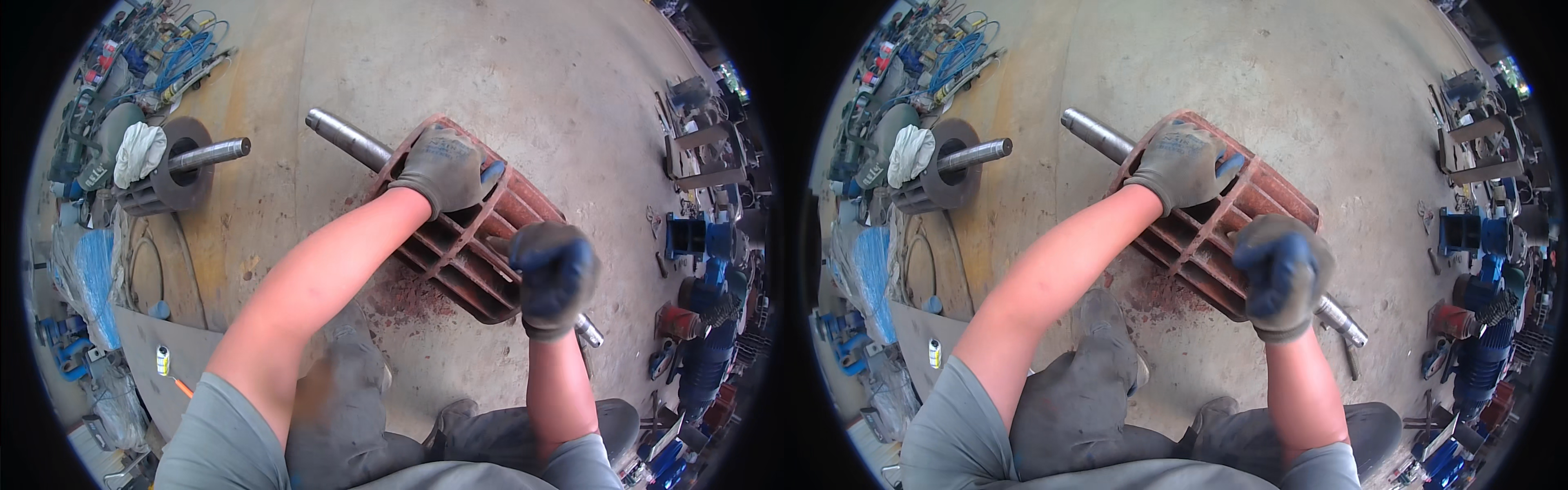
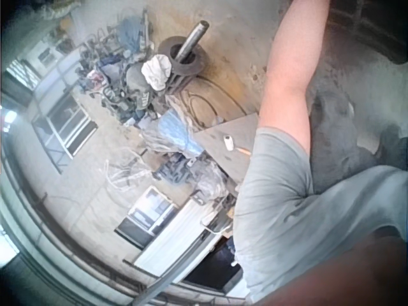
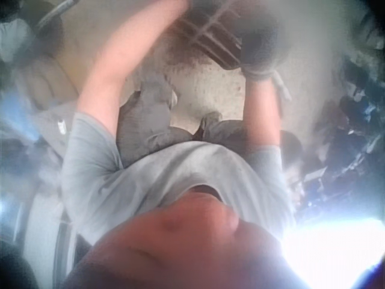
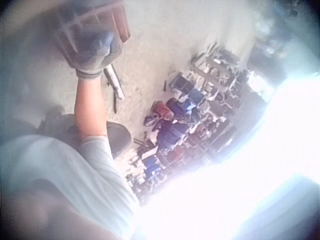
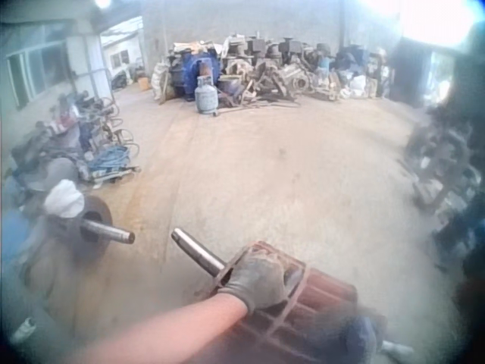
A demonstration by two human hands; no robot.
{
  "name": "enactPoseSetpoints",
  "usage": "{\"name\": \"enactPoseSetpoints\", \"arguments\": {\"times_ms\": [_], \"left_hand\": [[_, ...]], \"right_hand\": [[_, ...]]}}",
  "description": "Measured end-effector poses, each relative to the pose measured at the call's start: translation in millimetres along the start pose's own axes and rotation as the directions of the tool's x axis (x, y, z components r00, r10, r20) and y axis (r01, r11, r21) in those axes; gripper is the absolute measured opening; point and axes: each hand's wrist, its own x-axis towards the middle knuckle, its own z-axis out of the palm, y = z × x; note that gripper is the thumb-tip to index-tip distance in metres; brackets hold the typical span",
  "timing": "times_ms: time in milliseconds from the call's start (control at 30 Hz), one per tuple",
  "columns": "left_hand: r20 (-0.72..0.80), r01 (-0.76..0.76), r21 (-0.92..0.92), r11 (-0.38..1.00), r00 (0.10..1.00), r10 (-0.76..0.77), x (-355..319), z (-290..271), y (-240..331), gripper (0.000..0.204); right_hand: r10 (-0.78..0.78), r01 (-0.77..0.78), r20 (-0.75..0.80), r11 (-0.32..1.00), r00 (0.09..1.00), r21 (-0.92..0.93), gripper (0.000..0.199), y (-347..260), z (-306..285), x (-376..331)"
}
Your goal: The person sits on the workshop floor and uses a chisel to scrape rust and debris from the slots of a motor rotor. The person rotates the rotor to access different sections while continuing to scrape the surface.
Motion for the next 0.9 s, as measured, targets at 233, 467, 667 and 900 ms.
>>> {"name": "enactPoseSetpoints", "arguments": {"times_ms": [233,467,667,900], "left_hand": [[-0.015,-0.024,-0.001,1.000,1.000,0.024,-4.4,-2.0,0.4,0.048],[-0.056,-0.032,-0.024,0.999,0.998,0.031,-18.2,0.9,-0.2,0.047],[-0.198,-0.084,0.020,0.996,0.976,0.086,-40.9,7.5,-5.6,0.038],[-0.246,-0.115,-0.104,0.988,0.966,0.086,-51.3,4.3,-13.9,0.033]], "right_hand": [[0.098,-0.083,0.035,0.946,0.995,-0.315,0.065,7.9,-8.9,3.3],[0.163,-0.140,0.111,0.971,0.980,-0.193,0.066,6.1,-14.9,3.3],[0.167,-0.165,0.009,0.964,0.986,0.210,0.064,-1.9,-11.7,-7.3],[0.322,-0.320,0.014,0.944,0.947,-0.085,0.060,5.2,-15.8,-35.2]]}}
